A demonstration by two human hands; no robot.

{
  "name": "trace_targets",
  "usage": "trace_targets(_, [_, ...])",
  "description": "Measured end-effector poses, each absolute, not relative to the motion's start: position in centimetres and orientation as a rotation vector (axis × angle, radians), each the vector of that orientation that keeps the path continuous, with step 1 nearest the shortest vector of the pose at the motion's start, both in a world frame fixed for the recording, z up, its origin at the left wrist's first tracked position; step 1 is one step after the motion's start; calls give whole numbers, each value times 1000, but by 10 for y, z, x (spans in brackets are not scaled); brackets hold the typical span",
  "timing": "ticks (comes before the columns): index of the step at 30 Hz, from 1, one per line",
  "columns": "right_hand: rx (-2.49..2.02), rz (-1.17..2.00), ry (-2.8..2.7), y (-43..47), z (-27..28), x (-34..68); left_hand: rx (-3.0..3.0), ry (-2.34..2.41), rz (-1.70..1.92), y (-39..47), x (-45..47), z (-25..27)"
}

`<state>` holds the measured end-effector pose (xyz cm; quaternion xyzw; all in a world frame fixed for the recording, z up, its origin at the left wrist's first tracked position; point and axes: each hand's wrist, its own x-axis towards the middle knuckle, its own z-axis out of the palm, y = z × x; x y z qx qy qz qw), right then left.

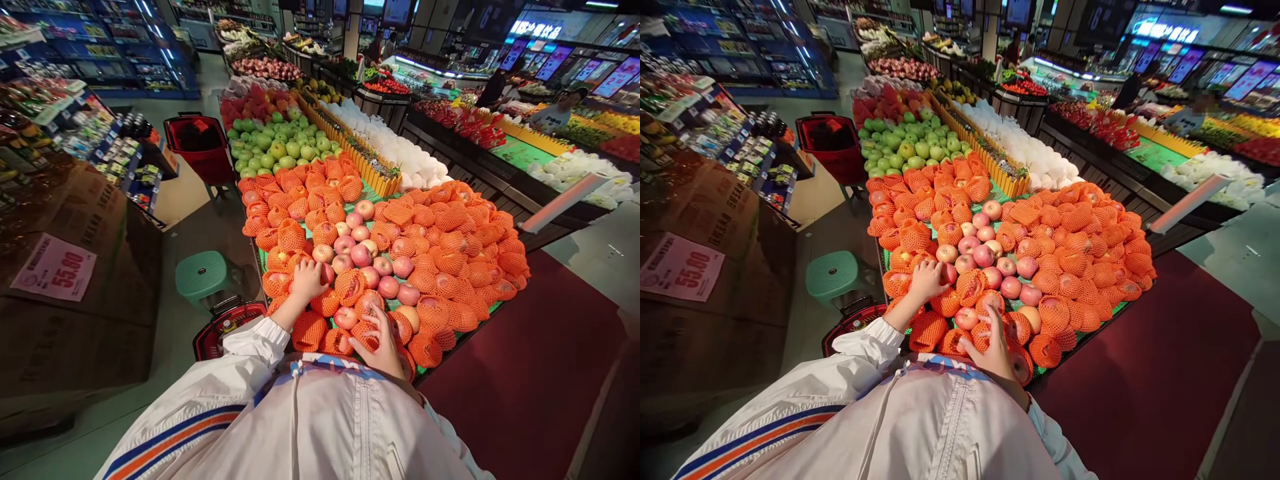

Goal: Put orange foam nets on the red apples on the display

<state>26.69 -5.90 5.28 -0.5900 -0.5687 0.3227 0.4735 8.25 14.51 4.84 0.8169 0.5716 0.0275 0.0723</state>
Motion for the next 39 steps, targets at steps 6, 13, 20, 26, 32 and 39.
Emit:
trace_targets(6, [-1486,744,-1431,-59,50,269,2439,1783,176,149,93,35])
trace_targets(13, [-1773,316,-1938,0,60,280,2346,1734,439,157,82,27])
trace_targets(20, [-1983,279,-2344,76,56,270,1886,1474,1059,159,57,30])
trace_targets(26, [-2025,230,-2345,85,44,258,999,1156,1478,146,37,35])
trace_targets(32, [-2010,165,-2317,88,37,259,454,905,1579,136,34,52])
trace_targets(39, [-1904,122,-2250,80,33,270,109,701,1476,111,-2,66])
